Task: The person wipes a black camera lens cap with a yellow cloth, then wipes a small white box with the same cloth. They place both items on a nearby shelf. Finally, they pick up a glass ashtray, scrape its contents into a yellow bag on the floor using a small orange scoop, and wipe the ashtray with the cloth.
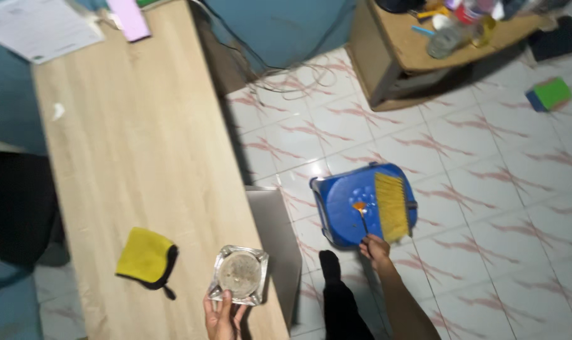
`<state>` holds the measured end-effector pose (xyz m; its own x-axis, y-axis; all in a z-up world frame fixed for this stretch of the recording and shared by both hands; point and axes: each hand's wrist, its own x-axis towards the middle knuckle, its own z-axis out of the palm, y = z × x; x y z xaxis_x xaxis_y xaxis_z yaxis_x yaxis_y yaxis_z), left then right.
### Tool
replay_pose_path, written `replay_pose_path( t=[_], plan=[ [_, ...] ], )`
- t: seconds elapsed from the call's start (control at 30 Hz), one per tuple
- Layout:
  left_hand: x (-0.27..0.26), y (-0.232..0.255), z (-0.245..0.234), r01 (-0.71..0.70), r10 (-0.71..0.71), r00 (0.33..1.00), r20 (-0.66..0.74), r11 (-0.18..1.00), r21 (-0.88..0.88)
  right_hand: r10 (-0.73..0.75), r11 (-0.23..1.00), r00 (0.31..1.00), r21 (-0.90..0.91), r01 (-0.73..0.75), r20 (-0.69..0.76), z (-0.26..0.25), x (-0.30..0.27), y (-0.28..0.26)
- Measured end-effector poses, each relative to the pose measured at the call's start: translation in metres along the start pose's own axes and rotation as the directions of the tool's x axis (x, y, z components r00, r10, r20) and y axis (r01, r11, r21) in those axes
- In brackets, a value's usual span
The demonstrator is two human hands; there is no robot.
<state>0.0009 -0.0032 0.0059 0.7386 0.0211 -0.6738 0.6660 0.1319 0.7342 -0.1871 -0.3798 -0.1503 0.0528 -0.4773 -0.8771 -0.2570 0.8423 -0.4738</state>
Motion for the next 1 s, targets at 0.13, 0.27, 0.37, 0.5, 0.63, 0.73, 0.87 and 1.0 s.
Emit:
replay_pose_path(
  t=[0.13, 0.27, 0.37, 0.5, 0.63, 0.73, 0.87, 1.0],
  plan=[
    [-0.027, 0.025, 0.002, -0.036, 0.043, 0.998, 0.056, 0.992, -0.117, -0.154, 0.967, 0.981, -0.185, 0.174, 0.117, 0.031, -0.023, -0.002],
    [-0.038, 0.061, -0.008, -0.050, 0.060, 0.996, 0.059, 0.985, -0.163, -0.376, 0.888, 0.906, -0.206, 0.412, 0.194, 0.089, -0.055, -0.001],
    [-0.038, 0.083, -0.035, -0.032, 0.042, 0.998, 0.042, 0.975, -0.220, -0.551, 0.758, 0.781, -0.215, 0.616, 0.295, 0.151, -0.097, 0.020],
    [-0.013, 0.100, -0.089, -0.052, 0.067, 0.997, 0.047, 0.963, -0.263, -0.711, 0.339, 0.408, -0.229, 0.912, 0.572, 0.259, -0.169, 0.070],
    [0.025, 0.119, -0.141, -0.127, 0.153, 0.986, 0.072, 0.952, -0.277, -0.529, -0.169, 0.129, -0.253, 0.952, 0.839, 0.366, -0.253, 0.112],
    [0.044, 0.130, -0.183, -0.131, 0.181, 0.974, 0.133, 0.938, -0.321, -0.361, -0.361, 0.130, -0.267, 0.893, 0.924, 0.423, -0.296, 0.137],
    [0.074, 0.147, -0.237, -0.081, 0.087, 0.996, 0.027, 0.982, -0.170, -0.041, -0.670, 0.569, -0.445, 0.594, 0.822, 0.467, -0.319, 0.163],
    [0.085, 0.158, -0.274, -0.038, 0.044, 0.999, 0.023, 0.976, -0.215, -0.247, -0.795, 0.216, -0.324, 0.512, 0.945, 0.454, -0.281, 0.190]
  ],
)
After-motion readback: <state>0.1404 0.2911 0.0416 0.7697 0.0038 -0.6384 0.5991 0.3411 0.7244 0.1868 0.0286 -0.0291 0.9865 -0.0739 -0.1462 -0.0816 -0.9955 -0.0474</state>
